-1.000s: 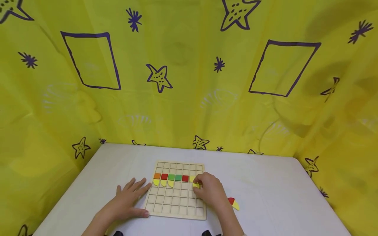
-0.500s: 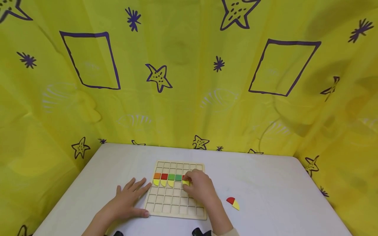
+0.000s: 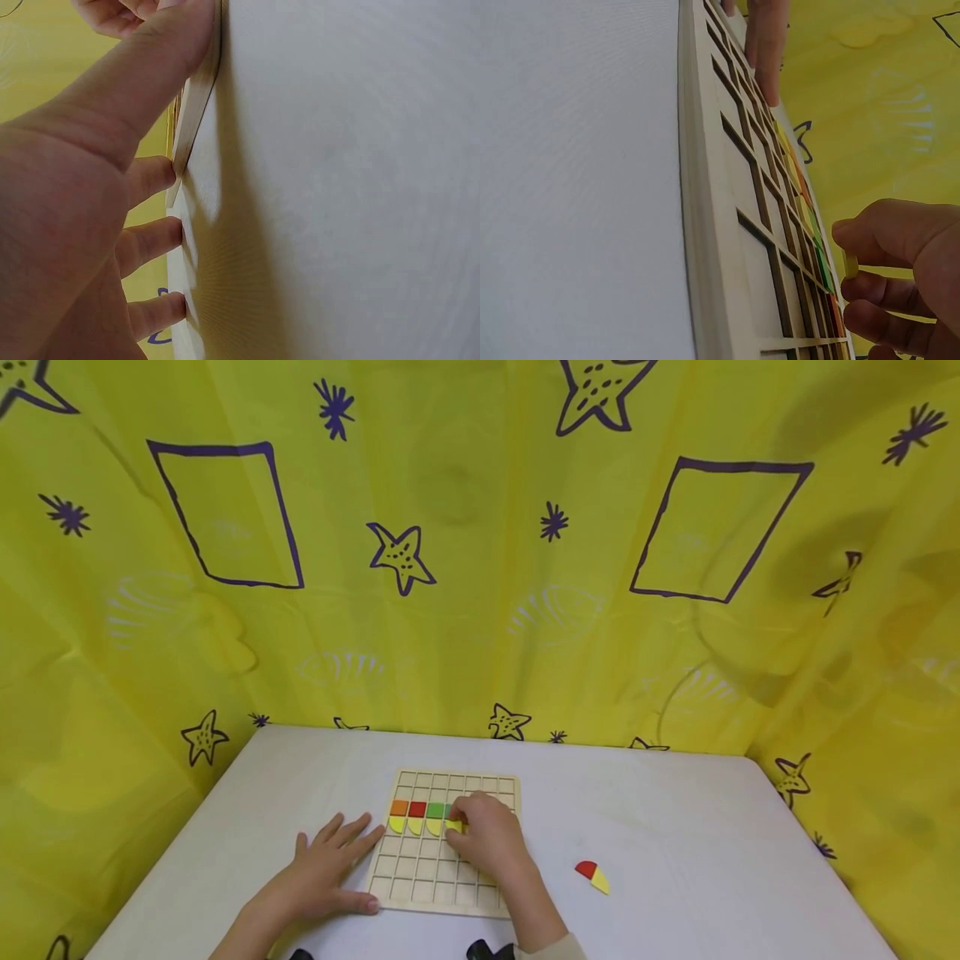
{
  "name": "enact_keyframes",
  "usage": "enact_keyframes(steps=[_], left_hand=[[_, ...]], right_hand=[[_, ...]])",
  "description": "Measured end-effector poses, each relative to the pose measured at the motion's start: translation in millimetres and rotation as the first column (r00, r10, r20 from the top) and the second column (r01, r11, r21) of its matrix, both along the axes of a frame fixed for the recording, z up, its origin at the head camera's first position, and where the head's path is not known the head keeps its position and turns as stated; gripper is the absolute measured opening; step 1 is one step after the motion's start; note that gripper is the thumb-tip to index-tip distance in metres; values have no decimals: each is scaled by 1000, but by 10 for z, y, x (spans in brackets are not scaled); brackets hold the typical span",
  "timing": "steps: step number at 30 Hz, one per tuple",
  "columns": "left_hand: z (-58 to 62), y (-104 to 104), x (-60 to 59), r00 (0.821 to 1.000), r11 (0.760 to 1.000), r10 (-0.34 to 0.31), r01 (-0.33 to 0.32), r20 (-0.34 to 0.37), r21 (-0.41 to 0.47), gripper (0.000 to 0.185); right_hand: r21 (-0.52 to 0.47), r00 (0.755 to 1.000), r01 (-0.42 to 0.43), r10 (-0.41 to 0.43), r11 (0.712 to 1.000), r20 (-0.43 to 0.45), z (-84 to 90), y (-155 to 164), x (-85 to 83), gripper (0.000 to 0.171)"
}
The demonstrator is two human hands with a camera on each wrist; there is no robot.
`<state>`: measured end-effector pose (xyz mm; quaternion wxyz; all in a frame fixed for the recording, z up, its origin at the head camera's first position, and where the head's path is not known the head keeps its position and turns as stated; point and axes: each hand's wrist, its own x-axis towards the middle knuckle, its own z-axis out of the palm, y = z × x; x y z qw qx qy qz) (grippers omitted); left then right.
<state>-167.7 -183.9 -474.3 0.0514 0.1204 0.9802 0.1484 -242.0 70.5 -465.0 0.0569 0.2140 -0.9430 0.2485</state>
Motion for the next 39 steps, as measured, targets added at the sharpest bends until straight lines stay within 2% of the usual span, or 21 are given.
enact_keyframes(steps=[22,30,39], left_hand=[[-2,-5,12,1000,1000,2,-2,-22,14,97],[3,-3,19,1000,1000,1,-1,-27,-2,98],[8,-3,22,1000,1000,4,-4,-19,3,98]], right_hand=[[31,1000,28,-28,999,-1,-58,-114,5,10],[5,997,73,-73,997,31,-65,-135,-12,7],[-9,993,117,-116,993,17,-80,-153,-33,6]])
